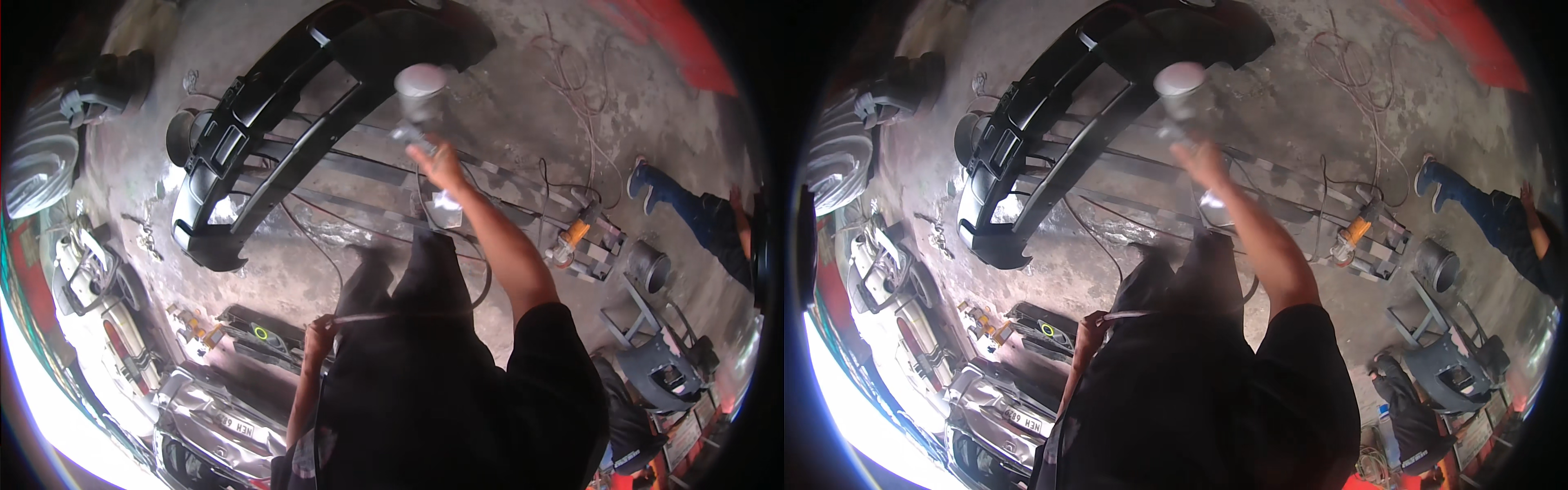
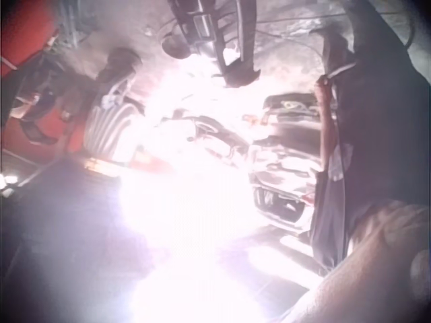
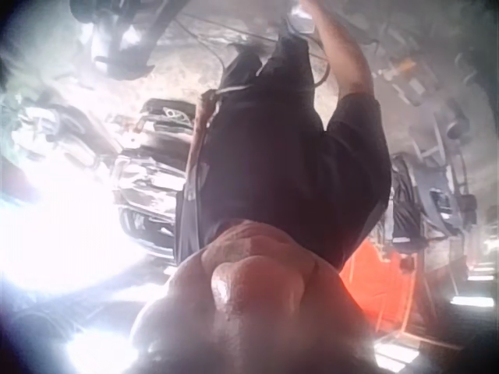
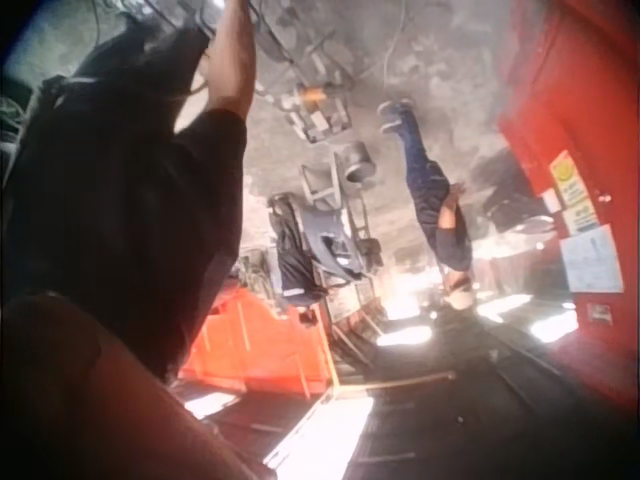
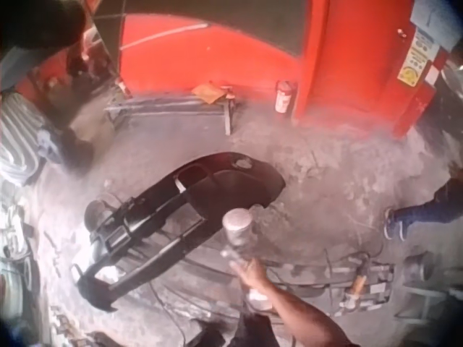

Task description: The person spray paints a black car bumper with a silver spray gun, applying multiple coats to the surface. They then clean the spray gun using a solvent and a cloth.

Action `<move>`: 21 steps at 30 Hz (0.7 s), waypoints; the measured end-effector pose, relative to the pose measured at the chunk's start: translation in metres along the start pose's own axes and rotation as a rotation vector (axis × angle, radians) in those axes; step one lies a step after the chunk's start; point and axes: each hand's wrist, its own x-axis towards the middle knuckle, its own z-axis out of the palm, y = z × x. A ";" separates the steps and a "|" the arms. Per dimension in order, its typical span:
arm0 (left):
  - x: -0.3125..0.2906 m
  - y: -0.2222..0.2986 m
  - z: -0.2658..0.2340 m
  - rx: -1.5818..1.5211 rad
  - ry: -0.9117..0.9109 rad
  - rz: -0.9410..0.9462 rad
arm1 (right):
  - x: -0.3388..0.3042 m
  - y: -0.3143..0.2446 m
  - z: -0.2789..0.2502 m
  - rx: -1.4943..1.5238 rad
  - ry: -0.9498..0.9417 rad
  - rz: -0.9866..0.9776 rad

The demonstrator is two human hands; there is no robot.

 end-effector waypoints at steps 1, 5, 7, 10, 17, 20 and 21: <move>-0.005 -0.004 0.003 -0.016 0.012 -0.005 | 0.016 0.000 -0.012 0.017 0.097 0.066; -0.010 -0.006 0.018 -0.062 0.018 0.052 | 0.091 0.079 -0.081 -0.224 0.514 0.022; -0.013 -0.006 0.019 -0.107 0.018 0.023 | 0.103 0.083 -0.102 -0.354 0.626 0.059; -0.018 -0.023 0.026 -0.163 0.025 -0.049 | 0.089 0.056 -0.093 -0.289 0.658 0.071; -0.027 -0.105 0.048 -0.191 0.162 0.030 | -0.024 -0.034 0.024 -0.154 0.076 -0.175; -0.049 -0.136 0.063 -0.249 0.208 -0.014 | -0.096 -0.076 0.119 -0.200 -0.010 -0.374; -0.059 -0.153 0.069 -0.252 0.229 -0.040 | -0.121 -0.095 0.148 -0.162 -0.155 -0.340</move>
